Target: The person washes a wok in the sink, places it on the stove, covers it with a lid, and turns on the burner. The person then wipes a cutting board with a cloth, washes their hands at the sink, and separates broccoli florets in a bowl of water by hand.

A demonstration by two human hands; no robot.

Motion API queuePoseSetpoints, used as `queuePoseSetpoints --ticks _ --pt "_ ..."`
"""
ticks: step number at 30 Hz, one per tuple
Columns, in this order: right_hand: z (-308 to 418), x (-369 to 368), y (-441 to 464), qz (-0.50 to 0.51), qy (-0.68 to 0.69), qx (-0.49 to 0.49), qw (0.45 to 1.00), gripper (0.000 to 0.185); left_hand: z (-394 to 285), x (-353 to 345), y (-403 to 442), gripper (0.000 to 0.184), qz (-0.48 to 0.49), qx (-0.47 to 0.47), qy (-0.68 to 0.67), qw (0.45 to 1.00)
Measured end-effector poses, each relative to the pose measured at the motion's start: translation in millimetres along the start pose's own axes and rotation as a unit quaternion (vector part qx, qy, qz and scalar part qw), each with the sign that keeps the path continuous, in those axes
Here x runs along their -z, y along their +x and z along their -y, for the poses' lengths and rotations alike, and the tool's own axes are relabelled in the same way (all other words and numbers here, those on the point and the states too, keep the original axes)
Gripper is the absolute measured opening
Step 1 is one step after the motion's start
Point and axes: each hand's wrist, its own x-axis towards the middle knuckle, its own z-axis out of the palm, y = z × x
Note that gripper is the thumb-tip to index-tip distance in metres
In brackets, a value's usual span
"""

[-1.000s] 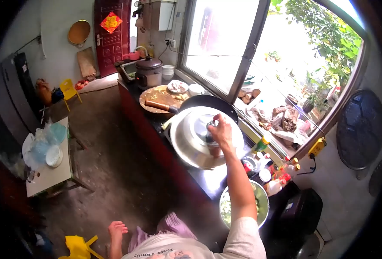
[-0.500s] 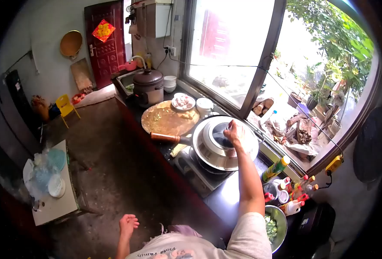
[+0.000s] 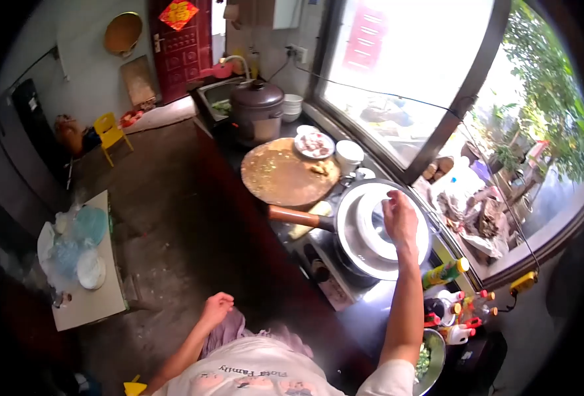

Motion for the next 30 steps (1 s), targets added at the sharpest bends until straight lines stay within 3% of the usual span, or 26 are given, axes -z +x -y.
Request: queuePoseSetpoints --ticks 2,4,6,8,9,12,16,18,21,22,24,25,26,28,29,30 --pt "81.3 16.5 -13.5 0.052 0.143 0.039 0.988 0.016 -10.3 11.1 22.2 0.014 -0.005 -0.045 0.080 0.996" --pt "167.0 31.3 -41.8 0.104 0.279 0.134 0.945 0.008 -41.9 27.8 33.2 0.016 0.005 -0.070 0.069 0.995" --pt "222.2 39.7 -70.8 0.227 0.462 0.223 0.828 0.008 -53.4 49.6 42.4 0.016 0.003 -0.091 0.058 0.994" --pt "269.6 31.3 -90.3 0.223 0.597 0.358 0.682 0.012 -53.8 71.4 51.7 0.016 -0.008 -0.104 0.050 0.993" --pt "291.0 28.3 -95.4 0.239 0.635 0.413 0.607 0.013 -49.0 84.5 53.6 0.016 -0.020 -0.098 0.029 0.995" --pt "342.6 22.8 -83.4 0.361 0.624 0.528 0.449 0.019 -11.5 129.7 55.1 0.011 -0.060 -0.086 -0.034 0.994" --pt "383.9 -11.0 -73.5 0.366 0.630 0.553 0.404 0.019 54.9 200.1 34.3 0.010 -0.115 -0.008 -0.046 0.992" --pt "396.6 -31.4 -65.8 0.378 0.644 0.543 0.385 0.020 119.2 232.3 29.6 0.011 -0.126 0.025 -0.008 0.992" --pt "397.7 -78.2 -62.0 0.432 0.676 0.498 0.330 0.017 143.0 262.4 30.5 0.013 -0.116 0.099 -0.050 0.987" --pt "393.9 -101.5 -65.3 0.453 0.693 0.471 0.304 0.018 135.8 267.6 36.0 0.014 -0.106 0.085 -0.026 0.990" --pt "393.5 -146.5 -76.7 0.388 0.639 0.362 0.557 0.021 107.1 271.0 58.6 0.017 -0.083 0.057 0.022 0.995" --pt "386.8 -174.8 -78.4 0.456 0.531 0.268 0.662 0.024 93.7 264.2 79.4 0.022 -0.083 0.025 0.032 0.996" --pt "365.7 -250.4 -80.5 0.322 0.430 0.205 0.819 0.027 76.4 256.0 111.8 0.027 -0.069 -0.011 0.047 0.996" --pt "308.8 -322.3 -71.3 0.128 0.216 0.223 0.942 0.037 35.4 236.8 148.0 0.040 -0.044 -0.027 0.026 0.998" --pt "285.8 -333.3 -61.0 0.137 0.139 0.146 0.970 0.044 -0.4 231.1 160.8 0.045 -0.027 -0.064 0.089 0.994" --pt "247.6 -361.6 -59.5 0.060 0.019 0.146 0.987 0.052 -32.8 226.4 170.5 0.049 -0.011 -0.101 0.151 0.983"
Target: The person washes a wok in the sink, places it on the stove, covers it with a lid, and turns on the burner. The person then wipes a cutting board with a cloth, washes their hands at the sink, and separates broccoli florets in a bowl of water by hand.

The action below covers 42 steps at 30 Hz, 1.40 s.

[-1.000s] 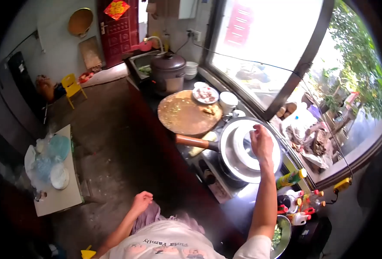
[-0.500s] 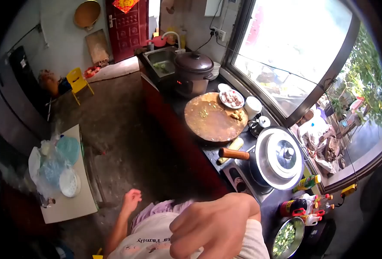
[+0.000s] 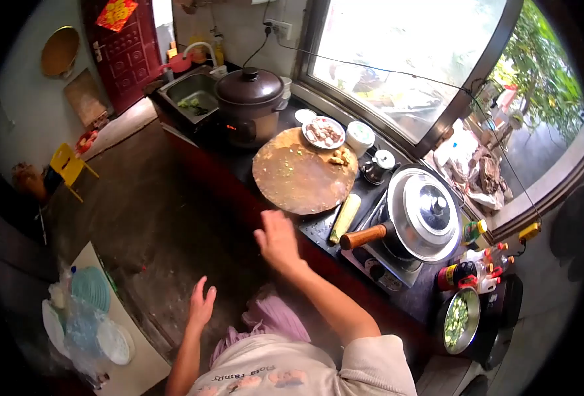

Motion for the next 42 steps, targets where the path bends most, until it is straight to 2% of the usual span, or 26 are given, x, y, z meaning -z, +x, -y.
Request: queuePoseSetpoints --ticks 2,5,8,11,15,16,18,20,22,23,25,28,29,32,35,36,38,39,40,42 --pt "-62.4 -23.8 -6.2 -0.041 -0.139 -0.052 0.988 0.059 -22.6 -7.0 29.1 0.053 0.016 -0.053 0.005 0.998" --pt "-132.5 -29.2 -8.7 -0.039 -0.235 -0.143 0.961 0.065 -27.5 -22.3 62.7 0.056 0.055 -0.066 0.018 0.996" --pt "-175.8 -35.8 -11.6 -0.009 -0.249 -0.227 0.942 0.072 -27.4 -30.3 90.0 0.058 0.127 -0.040 0.021 0.991" --pt "-185.8 -45.7 -11.3 0.020 -0.239 -0.268 0.933 0.075 -26.4 -35.0 121.0 0.060 0.174 -0.036 0.039 0.983" --pt "-166.9 -64.1 11.0 -0.010 -0.221 -0.367 0.903 0.079 -40.6 -47.7 166.6 0.062 0.206 -0.069 0.086 0.972" --pt "-161.7 -66.5 17.3 -0.008 -0.226 -0.358 0.906 0.078 -46.8 -52.6 177.3 0.063 0.213 -0.082 0.100 0.968" --pt "-155.6 -69.0 29.0 -0.002 -0.239 -0.341 0.909 0.078 -55.7 -71.4 200.5 0.064 0.218 -0.167 0.131 0.953" --pt "-144.5 -79.2 45.9 0.025 -0.193 -0.317 0.928 0.076 -78.4 -91.0 224.7 0.065 0.209 -0.259 0.179 0.926" --pt "-128.7 -84.9 68.0 0.012 -0.128 -0.286 0.950 0.073 -90.5 -112.0 259.6 0.067 0.189 -0.366 0.215 0.885" --pt "-124.8 -87.8 77.7 0.009 -0.083 -0.264 0.961 0.072 -96.9 -120.4 279.2 0.067 0.182 -0.390 0.240 0.870" --pt "-115.3 -83.7 93.0 -0.020 -0.041 -0.251 0.967 0.065 -102.4 -131.9 327.9 0.066 0.154 -0.421 0.279 0.849" --pt "-113.9 -75.0 89.2 -0.105 0.078 -0.361 0.923 0.062 -96.4 -146.8 387.3 0.069 0.142 -0.423 0.344 0.826" --pt "-114.3 -78.1 81.3 -0.137 0.101 -0.397 0.902 0.055 -95.0 -154.7 392.8 0.071 0.143 -0.427 0.330 0.830" --pt "-114.4 -87.3 72.2 -0.139 0.080 -0.390 0.907 0.049 -96.6 -173.2 388.5 0.079 0.137 -0.389 0.328 0.850" --pt "-107.9 -96.6 87.3 -0.171 0.062 -0.399 0.898 0.045 -103.1 -170.1 392.8 0.077 0.197 -0.433 0.322 0.819" --pt "-105.5 -97.6 92.0 -0.183 0.066 -0.403 0.894 0.044 -106.3 -167.3 398.4 0.076 0.243 -0.469 0.295 0.796" --pt "-93.2 -96.3 96.3 -0.262 0.135 -0.449 0.843 0.041 -116.5 -161.1 415.0 0.074 0.330 -0.535 0.236 0.741" --pt "-84.0 -92.3 100.5 -0.300 0.168 -0.469 0.813 0.041 -133.3 -157.5 424.4 0.070 0.359 -0.590 0.211 0.692" --pt "-71.4 -89.1 106.7 -0.369 0.169 -0.488 0.773 0.039 -140.4 -167.3 438.7 0.070 0.346 -0.598 0.206 0.693" --pt "-51.7 -93.0 96.3 -0.386 0.320 -0.530 0.684 0.038 -149.7 -198.1 468.1 0.070 0.320 -0.612 0.191 0.698"
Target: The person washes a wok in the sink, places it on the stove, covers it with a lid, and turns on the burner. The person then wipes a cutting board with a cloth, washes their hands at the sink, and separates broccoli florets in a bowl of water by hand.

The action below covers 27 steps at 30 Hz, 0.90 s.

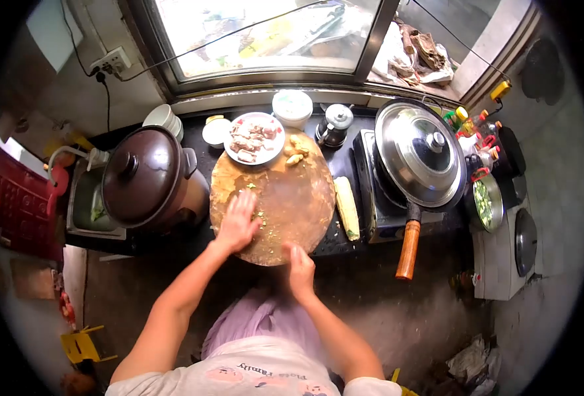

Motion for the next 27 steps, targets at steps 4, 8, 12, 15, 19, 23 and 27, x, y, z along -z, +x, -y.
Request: queuePoseSetpoints --ticks 4,8,12,15,19,23,27 --pt "-20.2 10.9 -35.9 0.132 0.223 -0.304 0.917 0.036 39.0 -22.5 48.1 0.065 0.000 0.081 0.028 0.996" --pt "-63.1 14.2 -30.2 0.031 0.363 -0.482 0.797 0.047 -7.2 -25.0 24.1 0.064 0.021 0.025 -0.026 0.999" --pt "-42.8 0.6 -3.0 0.050 0.388 -0.473 0.789 0.059 -55.4 -25.9 -27.5 0.063 0.032 -0.035 -0.089 0.995" --pt "-49.4 6.7 6.4 0.097 0.371 -0.486 0.786 0.059 -59.2 -5.0 -33.4 0.059 0.025 -0.008 -0.121 0.992" --pt "-49.8 14.7 11.1 0.114 0.380 -0.501 0.769 0.060 -24.4 -5.9 -28.9 0.064 0.000 0.102 0.004 0.995" --pt "-43.9 14.9 13.9 0.144 0.362 -0.482 0.785 0.062 -69.8 -33.6 -36.8 0.068 0.012 0.153 0.019 0.988" --pt "-34.7 14.4 11.1 0.154 0.375 -0.451 0.795 0.065 -92.6 -33.8 -43.3 0.065 0.009 0.083 -0.164 0.983"
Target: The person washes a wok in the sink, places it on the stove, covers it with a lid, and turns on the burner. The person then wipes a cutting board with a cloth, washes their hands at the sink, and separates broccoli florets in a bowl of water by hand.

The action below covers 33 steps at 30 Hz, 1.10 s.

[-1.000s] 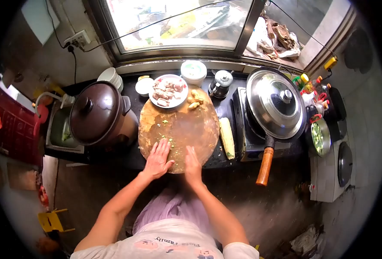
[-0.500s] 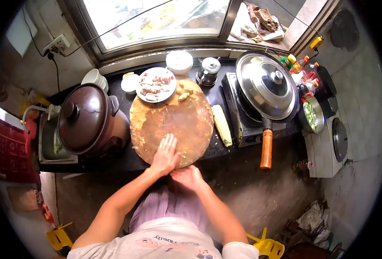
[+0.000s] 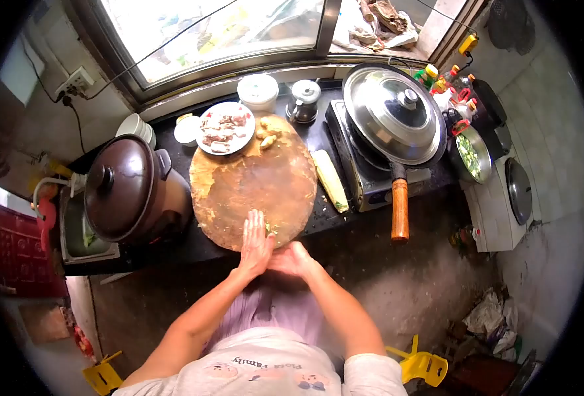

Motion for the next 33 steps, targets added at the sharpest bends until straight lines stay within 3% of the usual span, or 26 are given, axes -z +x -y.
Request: queuePoseSetpoints --ticks 2,3,5,8,11,13,15,18,20,21,22,23,25,28,31,33 --pt "3.3 3.5 0.9 -0.008 0.023 -0.034 0.999 0.065 13.1 13.8 5.0 0.063 0.015 -0.050 -0.108 0.993" --pt "4.5 6.2 3.1 -0.011 0.036 -0.051 0.998 0.065 25.2 24.0 16.4 0.062 -0.021 -0.100 -0.053 0.993" --pt "1.1 13.2 8.8 -0.016 0.052 -0.056 0.997 0.063 46.7 39.5 42.3 0.062 -0.014 -0.095 0.109 0.989" --pt "5.6 6.8 6.1 -0.028 0.048 -0.045 0.997 0.059 43.8 33.4 53.4 0.059 0.012 -0.051 0.162 0.985" --pt "7.3 13.0 9.8 -0.014 0.078 -0.078 0.994 0.066 18.9 12.1 26.7 0.062 0.023 -0.077 0.122 0.989" --pt "3.0 8.8 5.4 0.005 0.041 -0.001 0.999 0.063 -4.2 -4.2 3.7 0.062 0.018 -0.052 0.078 0.995" --pt "-3.0 27.3 19.5 -0.055 0.078 0.006 0.995 0.055 -22.6 -19.5 -17.5 0.061 -0.012 -0.026 0.014 1.000" --pt "-2.0 41.0 23.7 0.024 0.072 -0.059 0.995 0.045 -49.3 -17.9 -39.7 0.050 0.007 -0.022 -0.078 0.997" --pt "-10.0 78.4 50.5 0.036 0.178 -0.041 0.983 0.042 -50.3 -9.1 -41.7 0.046 0.026 -0.019 -0.147 0.989" --pt "-12.4 92.5 57.8 0.041 0.231 -0.032 0.972 0.040 -37.1 -7.3 -32.6 0.043 0.004 -0.052 -0.111 0.992" --pt "-8.5 86.6 47.3 0.163 0.259 -0.062 0.950 0.042 -25.5 -0.3 -15.5 0.044 0.003 -0.060 -0.075 0.995" --pt "-0.8 31.2 20.2 -0.009 0.111 0.003 0.994 0.048 -14.3 7.0 5.8 0.046 0.003 -0.068 -0.038 0.997" --pt "9.3 16.5 11.6 -0.058 0.056 -0.068 0.994 0.053 11.4 7.6 47.7 0.048 -0.033 -0.036 0.023 0.999" --pt "5.2 21.4 14.0 -0.045 0.053 -0.042 0.997 0.053 8.3 -3.8 54.1 0.048 -0.069 -0.064 0.111 0.989" --pt "-1.5 27.6 21.2 -0.069 0.109 -0.002 0.992 0.045 -25.1 -23.9 -7.9 0.056 -0.011 -0.085 0.104 0.991" --pt "-9.3 46.7 36.9 -0.123 0.075 0.039 0.989 0.040 -48.0 -12.8 -33.9 0.050 0.031 -0.104 -0.019 0.994"
